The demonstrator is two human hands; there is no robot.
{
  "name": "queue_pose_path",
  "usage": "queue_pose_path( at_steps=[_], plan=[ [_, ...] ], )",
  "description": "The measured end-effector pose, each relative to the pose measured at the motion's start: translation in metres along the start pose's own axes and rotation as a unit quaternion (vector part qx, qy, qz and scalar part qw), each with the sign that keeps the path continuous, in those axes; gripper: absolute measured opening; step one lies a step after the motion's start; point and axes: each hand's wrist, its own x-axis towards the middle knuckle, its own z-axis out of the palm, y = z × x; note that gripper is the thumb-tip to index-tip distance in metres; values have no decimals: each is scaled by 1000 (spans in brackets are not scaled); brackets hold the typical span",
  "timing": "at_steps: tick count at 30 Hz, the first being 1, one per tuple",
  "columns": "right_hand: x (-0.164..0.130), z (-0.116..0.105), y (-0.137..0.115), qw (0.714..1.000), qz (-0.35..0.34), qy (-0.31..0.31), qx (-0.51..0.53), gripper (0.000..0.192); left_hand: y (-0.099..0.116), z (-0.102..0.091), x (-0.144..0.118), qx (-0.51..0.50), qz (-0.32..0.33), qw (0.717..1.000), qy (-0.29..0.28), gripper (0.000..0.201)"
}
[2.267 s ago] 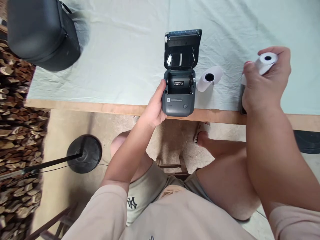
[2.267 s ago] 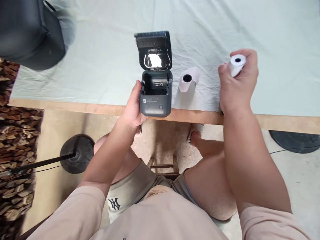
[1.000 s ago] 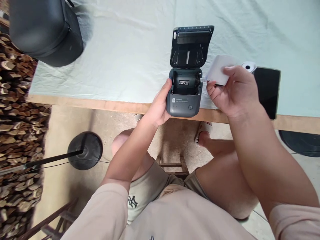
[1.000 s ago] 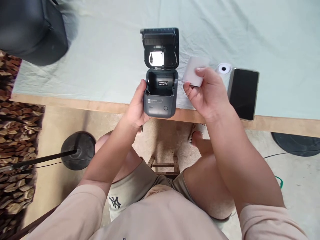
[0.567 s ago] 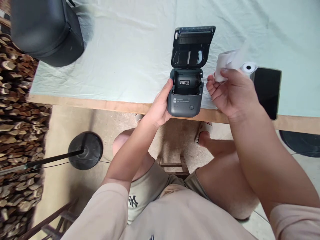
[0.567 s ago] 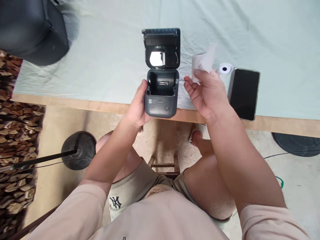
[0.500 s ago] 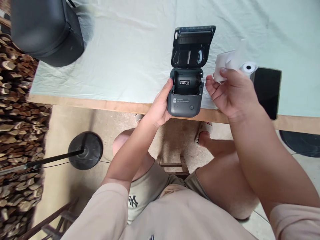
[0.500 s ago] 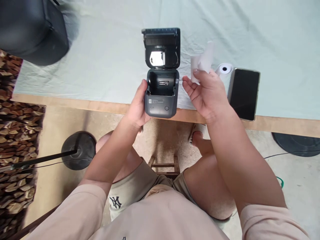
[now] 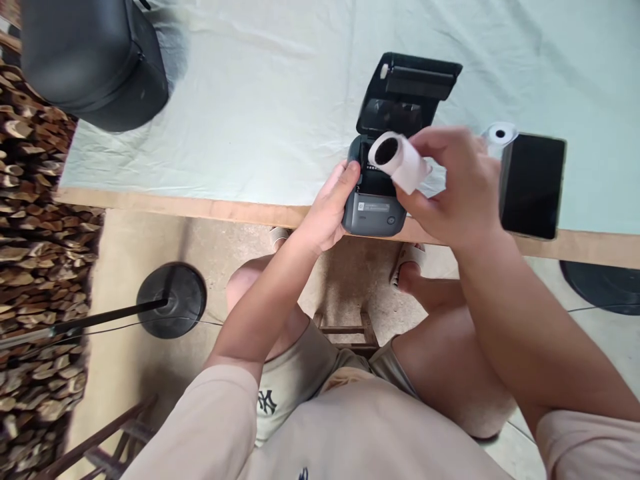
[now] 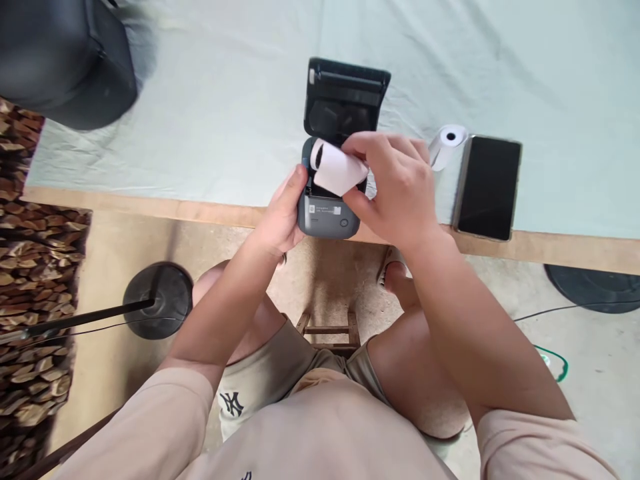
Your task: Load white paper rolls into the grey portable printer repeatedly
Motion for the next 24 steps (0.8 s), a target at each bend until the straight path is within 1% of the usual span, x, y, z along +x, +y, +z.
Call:
queue_pose_path(
  at_steps=[1,3,5,8,10,11,14,16,18,20,22,24],
  plan=[
    [0,-1,-1,998,17,-33,-41,29,0,0,-1,6,4,1000,-3,35],
    [0,-3,-1,993,42,-59,-91,30,1,1,-2,22,11,1000,-17,32],
    [0,-3,2,992,34,-63,-103,31,1,1,-2,34,16,999,-32,31],
    [-1,-2,9,993,1,-68,-99,29,1,0,-2,38,21,998,-38,32],
    [-4,2,14,994,-30,-53,-86,25,1,-1,-1,37,19,999,-34,35],
    [-5,5,16,995,-50,-34,-77,22,1,-2,0,37,15,999,-31,38],
    [-8,13,19,990,-116,60,-53,20,1,-5,3,29,-3,999,-31,44],
    [-9,17,18,983,-147,97,-44,19,1,-7,4,14,1,999,-49,44],
    [-10,18,18,982,-163,92,-39,16,0,-10,5,4,12,998,-66,42],
    [-11,17,19,982,-172,71,-24,16,0,-13,5,21,21,998,-64,41],
    [-12,15,22,979,-197,56,16,22,0,-16,4,54,26,996,-58,48],
    [-12,13,26,974,-203,77,63,27,0,-17,4,82,30,994,-66,56]
  ],
)
